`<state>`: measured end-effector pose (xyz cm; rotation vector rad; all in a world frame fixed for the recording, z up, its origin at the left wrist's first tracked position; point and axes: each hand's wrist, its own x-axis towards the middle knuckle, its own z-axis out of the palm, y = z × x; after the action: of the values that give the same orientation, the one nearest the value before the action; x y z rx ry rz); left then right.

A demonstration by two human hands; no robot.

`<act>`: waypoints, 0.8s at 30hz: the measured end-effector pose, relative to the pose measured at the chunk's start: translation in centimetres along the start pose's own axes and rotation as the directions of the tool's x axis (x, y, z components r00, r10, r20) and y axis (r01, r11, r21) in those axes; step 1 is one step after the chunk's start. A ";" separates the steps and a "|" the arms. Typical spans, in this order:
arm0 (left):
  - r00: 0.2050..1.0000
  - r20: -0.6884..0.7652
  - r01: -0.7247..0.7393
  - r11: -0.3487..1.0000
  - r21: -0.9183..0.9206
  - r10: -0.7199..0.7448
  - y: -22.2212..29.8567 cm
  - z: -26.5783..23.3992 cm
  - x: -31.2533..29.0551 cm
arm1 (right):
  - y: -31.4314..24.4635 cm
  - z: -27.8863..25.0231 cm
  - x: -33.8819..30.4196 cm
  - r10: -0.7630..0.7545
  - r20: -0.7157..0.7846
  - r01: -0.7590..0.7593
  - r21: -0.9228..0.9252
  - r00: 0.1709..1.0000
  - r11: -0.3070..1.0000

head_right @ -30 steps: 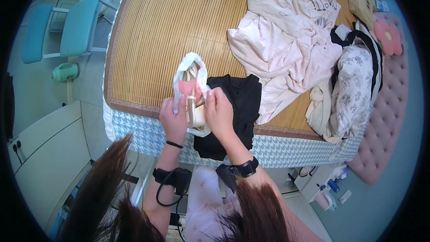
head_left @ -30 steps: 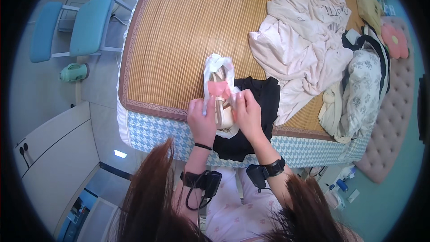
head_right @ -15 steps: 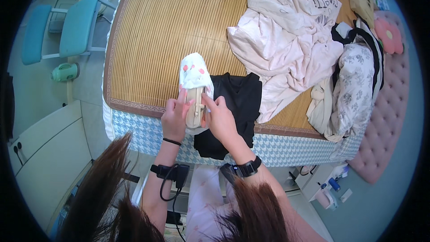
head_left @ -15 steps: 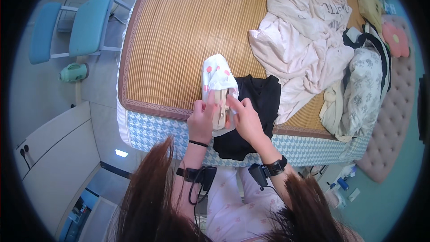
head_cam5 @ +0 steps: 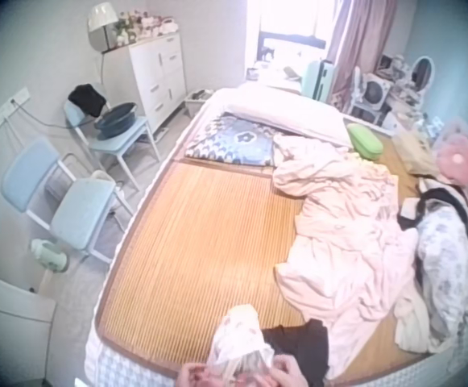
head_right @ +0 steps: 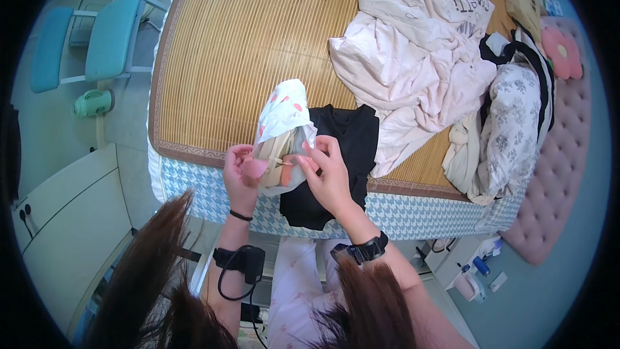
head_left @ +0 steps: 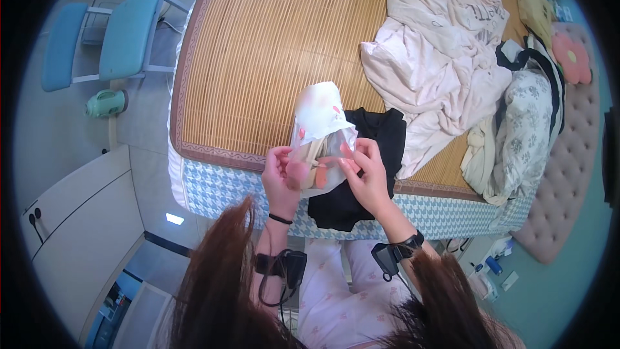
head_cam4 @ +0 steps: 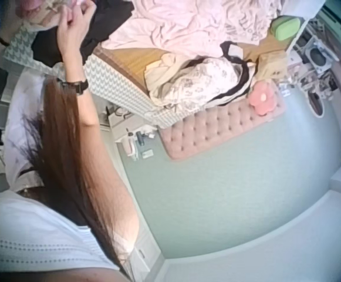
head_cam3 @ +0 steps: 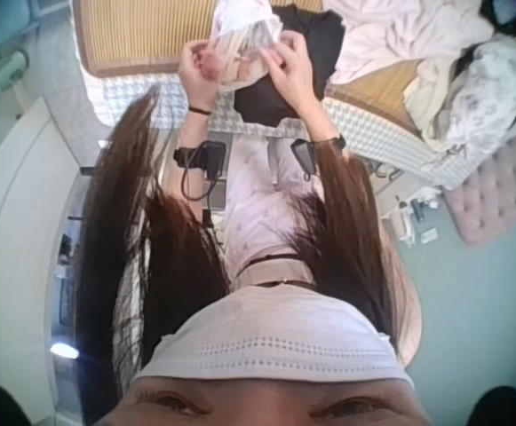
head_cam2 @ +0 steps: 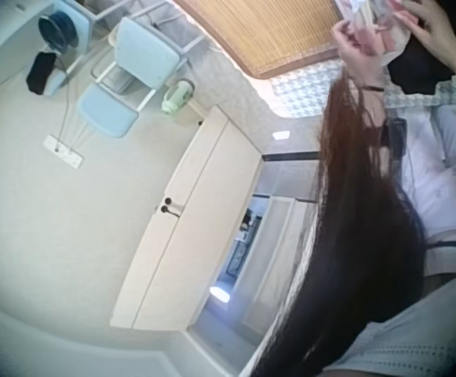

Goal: Folding various pieces of clothing and a blanket on a bed and placing them into a closet.

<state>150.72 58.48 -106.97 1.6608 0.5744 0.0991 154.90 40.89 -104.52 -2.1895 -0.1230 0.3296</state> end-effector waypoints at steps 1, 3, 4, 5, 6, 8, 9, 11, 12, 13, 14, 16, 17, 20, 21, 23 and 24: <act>1.000 -0.014 -0.021 1.000 -0.005 0.021 0.3 -0.2 -0.2 | 0.4 0.1 -0.2 -0.046 -0.054 0.051 0.082 0.997 0.995; 0.999 -0.031 -0.034 0.998 -0.057 0.032 0.9 -0.7 -0.4 | 0.6 -0.2 -0.2 -0.070 -0.104 0.088 0.180 0.992 0.980; 0.998 -0.045 -0.047 0.993 -0.113 0.042 1.2 -1.0 -0.5 | 0.7 -0.5 -0.2 -0.070 -0.103 0.088 0.183 0.992 0.979; 0.998 -0.045 -0.045 0.992 -0.116 0.040 1.7 -1.0 -0.6 | 0.3 -1.3 -0.1 0.095 0.023 -0.092 0.540 0.995 0.836; 0.999 -0.044 0.019 0.982 -0.190 -0.028 2.3 -0.9 -0.7 | -0.1 -1.9 0.0 0.199 0.197 -0.276 0.790 0.960 0.547; 0.995 -0.037 0.077 0.961 -0.264 -0.090 2.5 -0.4 -0.8 | -0.9 -3.0 0.1 0.156 0.243 -0.288 0.843 0.957 0.455; 0.999 -0.042 0.020 0.968 -0.252 -0.031 1.8 -0.2 -1.0 | -0.9 -3.0 0.2 0.030 0.310 -0.282 0.816 0.950 0.505; 0.999 -0.040 -0.033 0.968 -0.249 0.024 1.1 0.6 -1.1 | -1.6 -3.1 0.3 -0.090 0.376 -0.278 0.807 0.922 0.521; 0.986 0.139 -0.087 0.994 -0.064 0.096 1.0 1.4 -1.0 | -1.4 -3.4 0.3 -0.082 0.374 -0.278 0.803 0.924 0.528; 0.936 0.325 -0.175 0.979 0.108 0.132 0.9 2.3 -1.0 | -1.1 -3.8 0.5 -0.140 0.395 -0.215 0.725 0.908 0.654; 0.937 0.324 -0.175 0.979 0.109 0.132 0.1 2.9 -1.0 | -1.4 -4.0 0.7 -0.202 0.427 -0.138 0.642 0.881 0.755; 0.865 0.496 -0.172 0.972 0.162 0.071 -2.3 2.6 -0.9 | -3.6 -2.2 0.9 -0.174 0.457 -0.182 0.633 0.872 0.752; 0.774 0.603 0.136 0.980 0.142 -0.195 -3.2 3.6 -0.8 | -3.8 -1.6 1.0 -0.179 0.377 -0.057 0.536 0.909 0.842; 0.835 0.519 -0.293 0.946 0.140 0.182 -4.9 3.5 -0.5 | -4.0 1.8 1.8 -0.213 0.248 0.090 0.430 0.945 0.898; 0.859 0.502 -0.203 0.967 0.151 0.102 -4.7 3.0 -0.6 | -3.6 2.8 2.4 -0.295 0.221 0.249 0.214 0.930 0.945; 0.908 0.413 0.095 0.995 -0.026 -0.076 -5.8 3.6 -1.7 | -2.7 3.9 3.7 -0.365 0.214 0.382 -0.043 0.906 0.923; 0.900 0.333 0.358 0.913 -0.196 -0.281 -5.7 2.7 -2.6 | -3.4 4.8 4.4 -0.201 0.235 0.241 -0.155 0.951 0.958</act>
<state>147.69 55.34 -112.24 1.2807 0.5715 -0.3078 157.87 47.53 -105.35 -2.2862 -0.5367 0.4441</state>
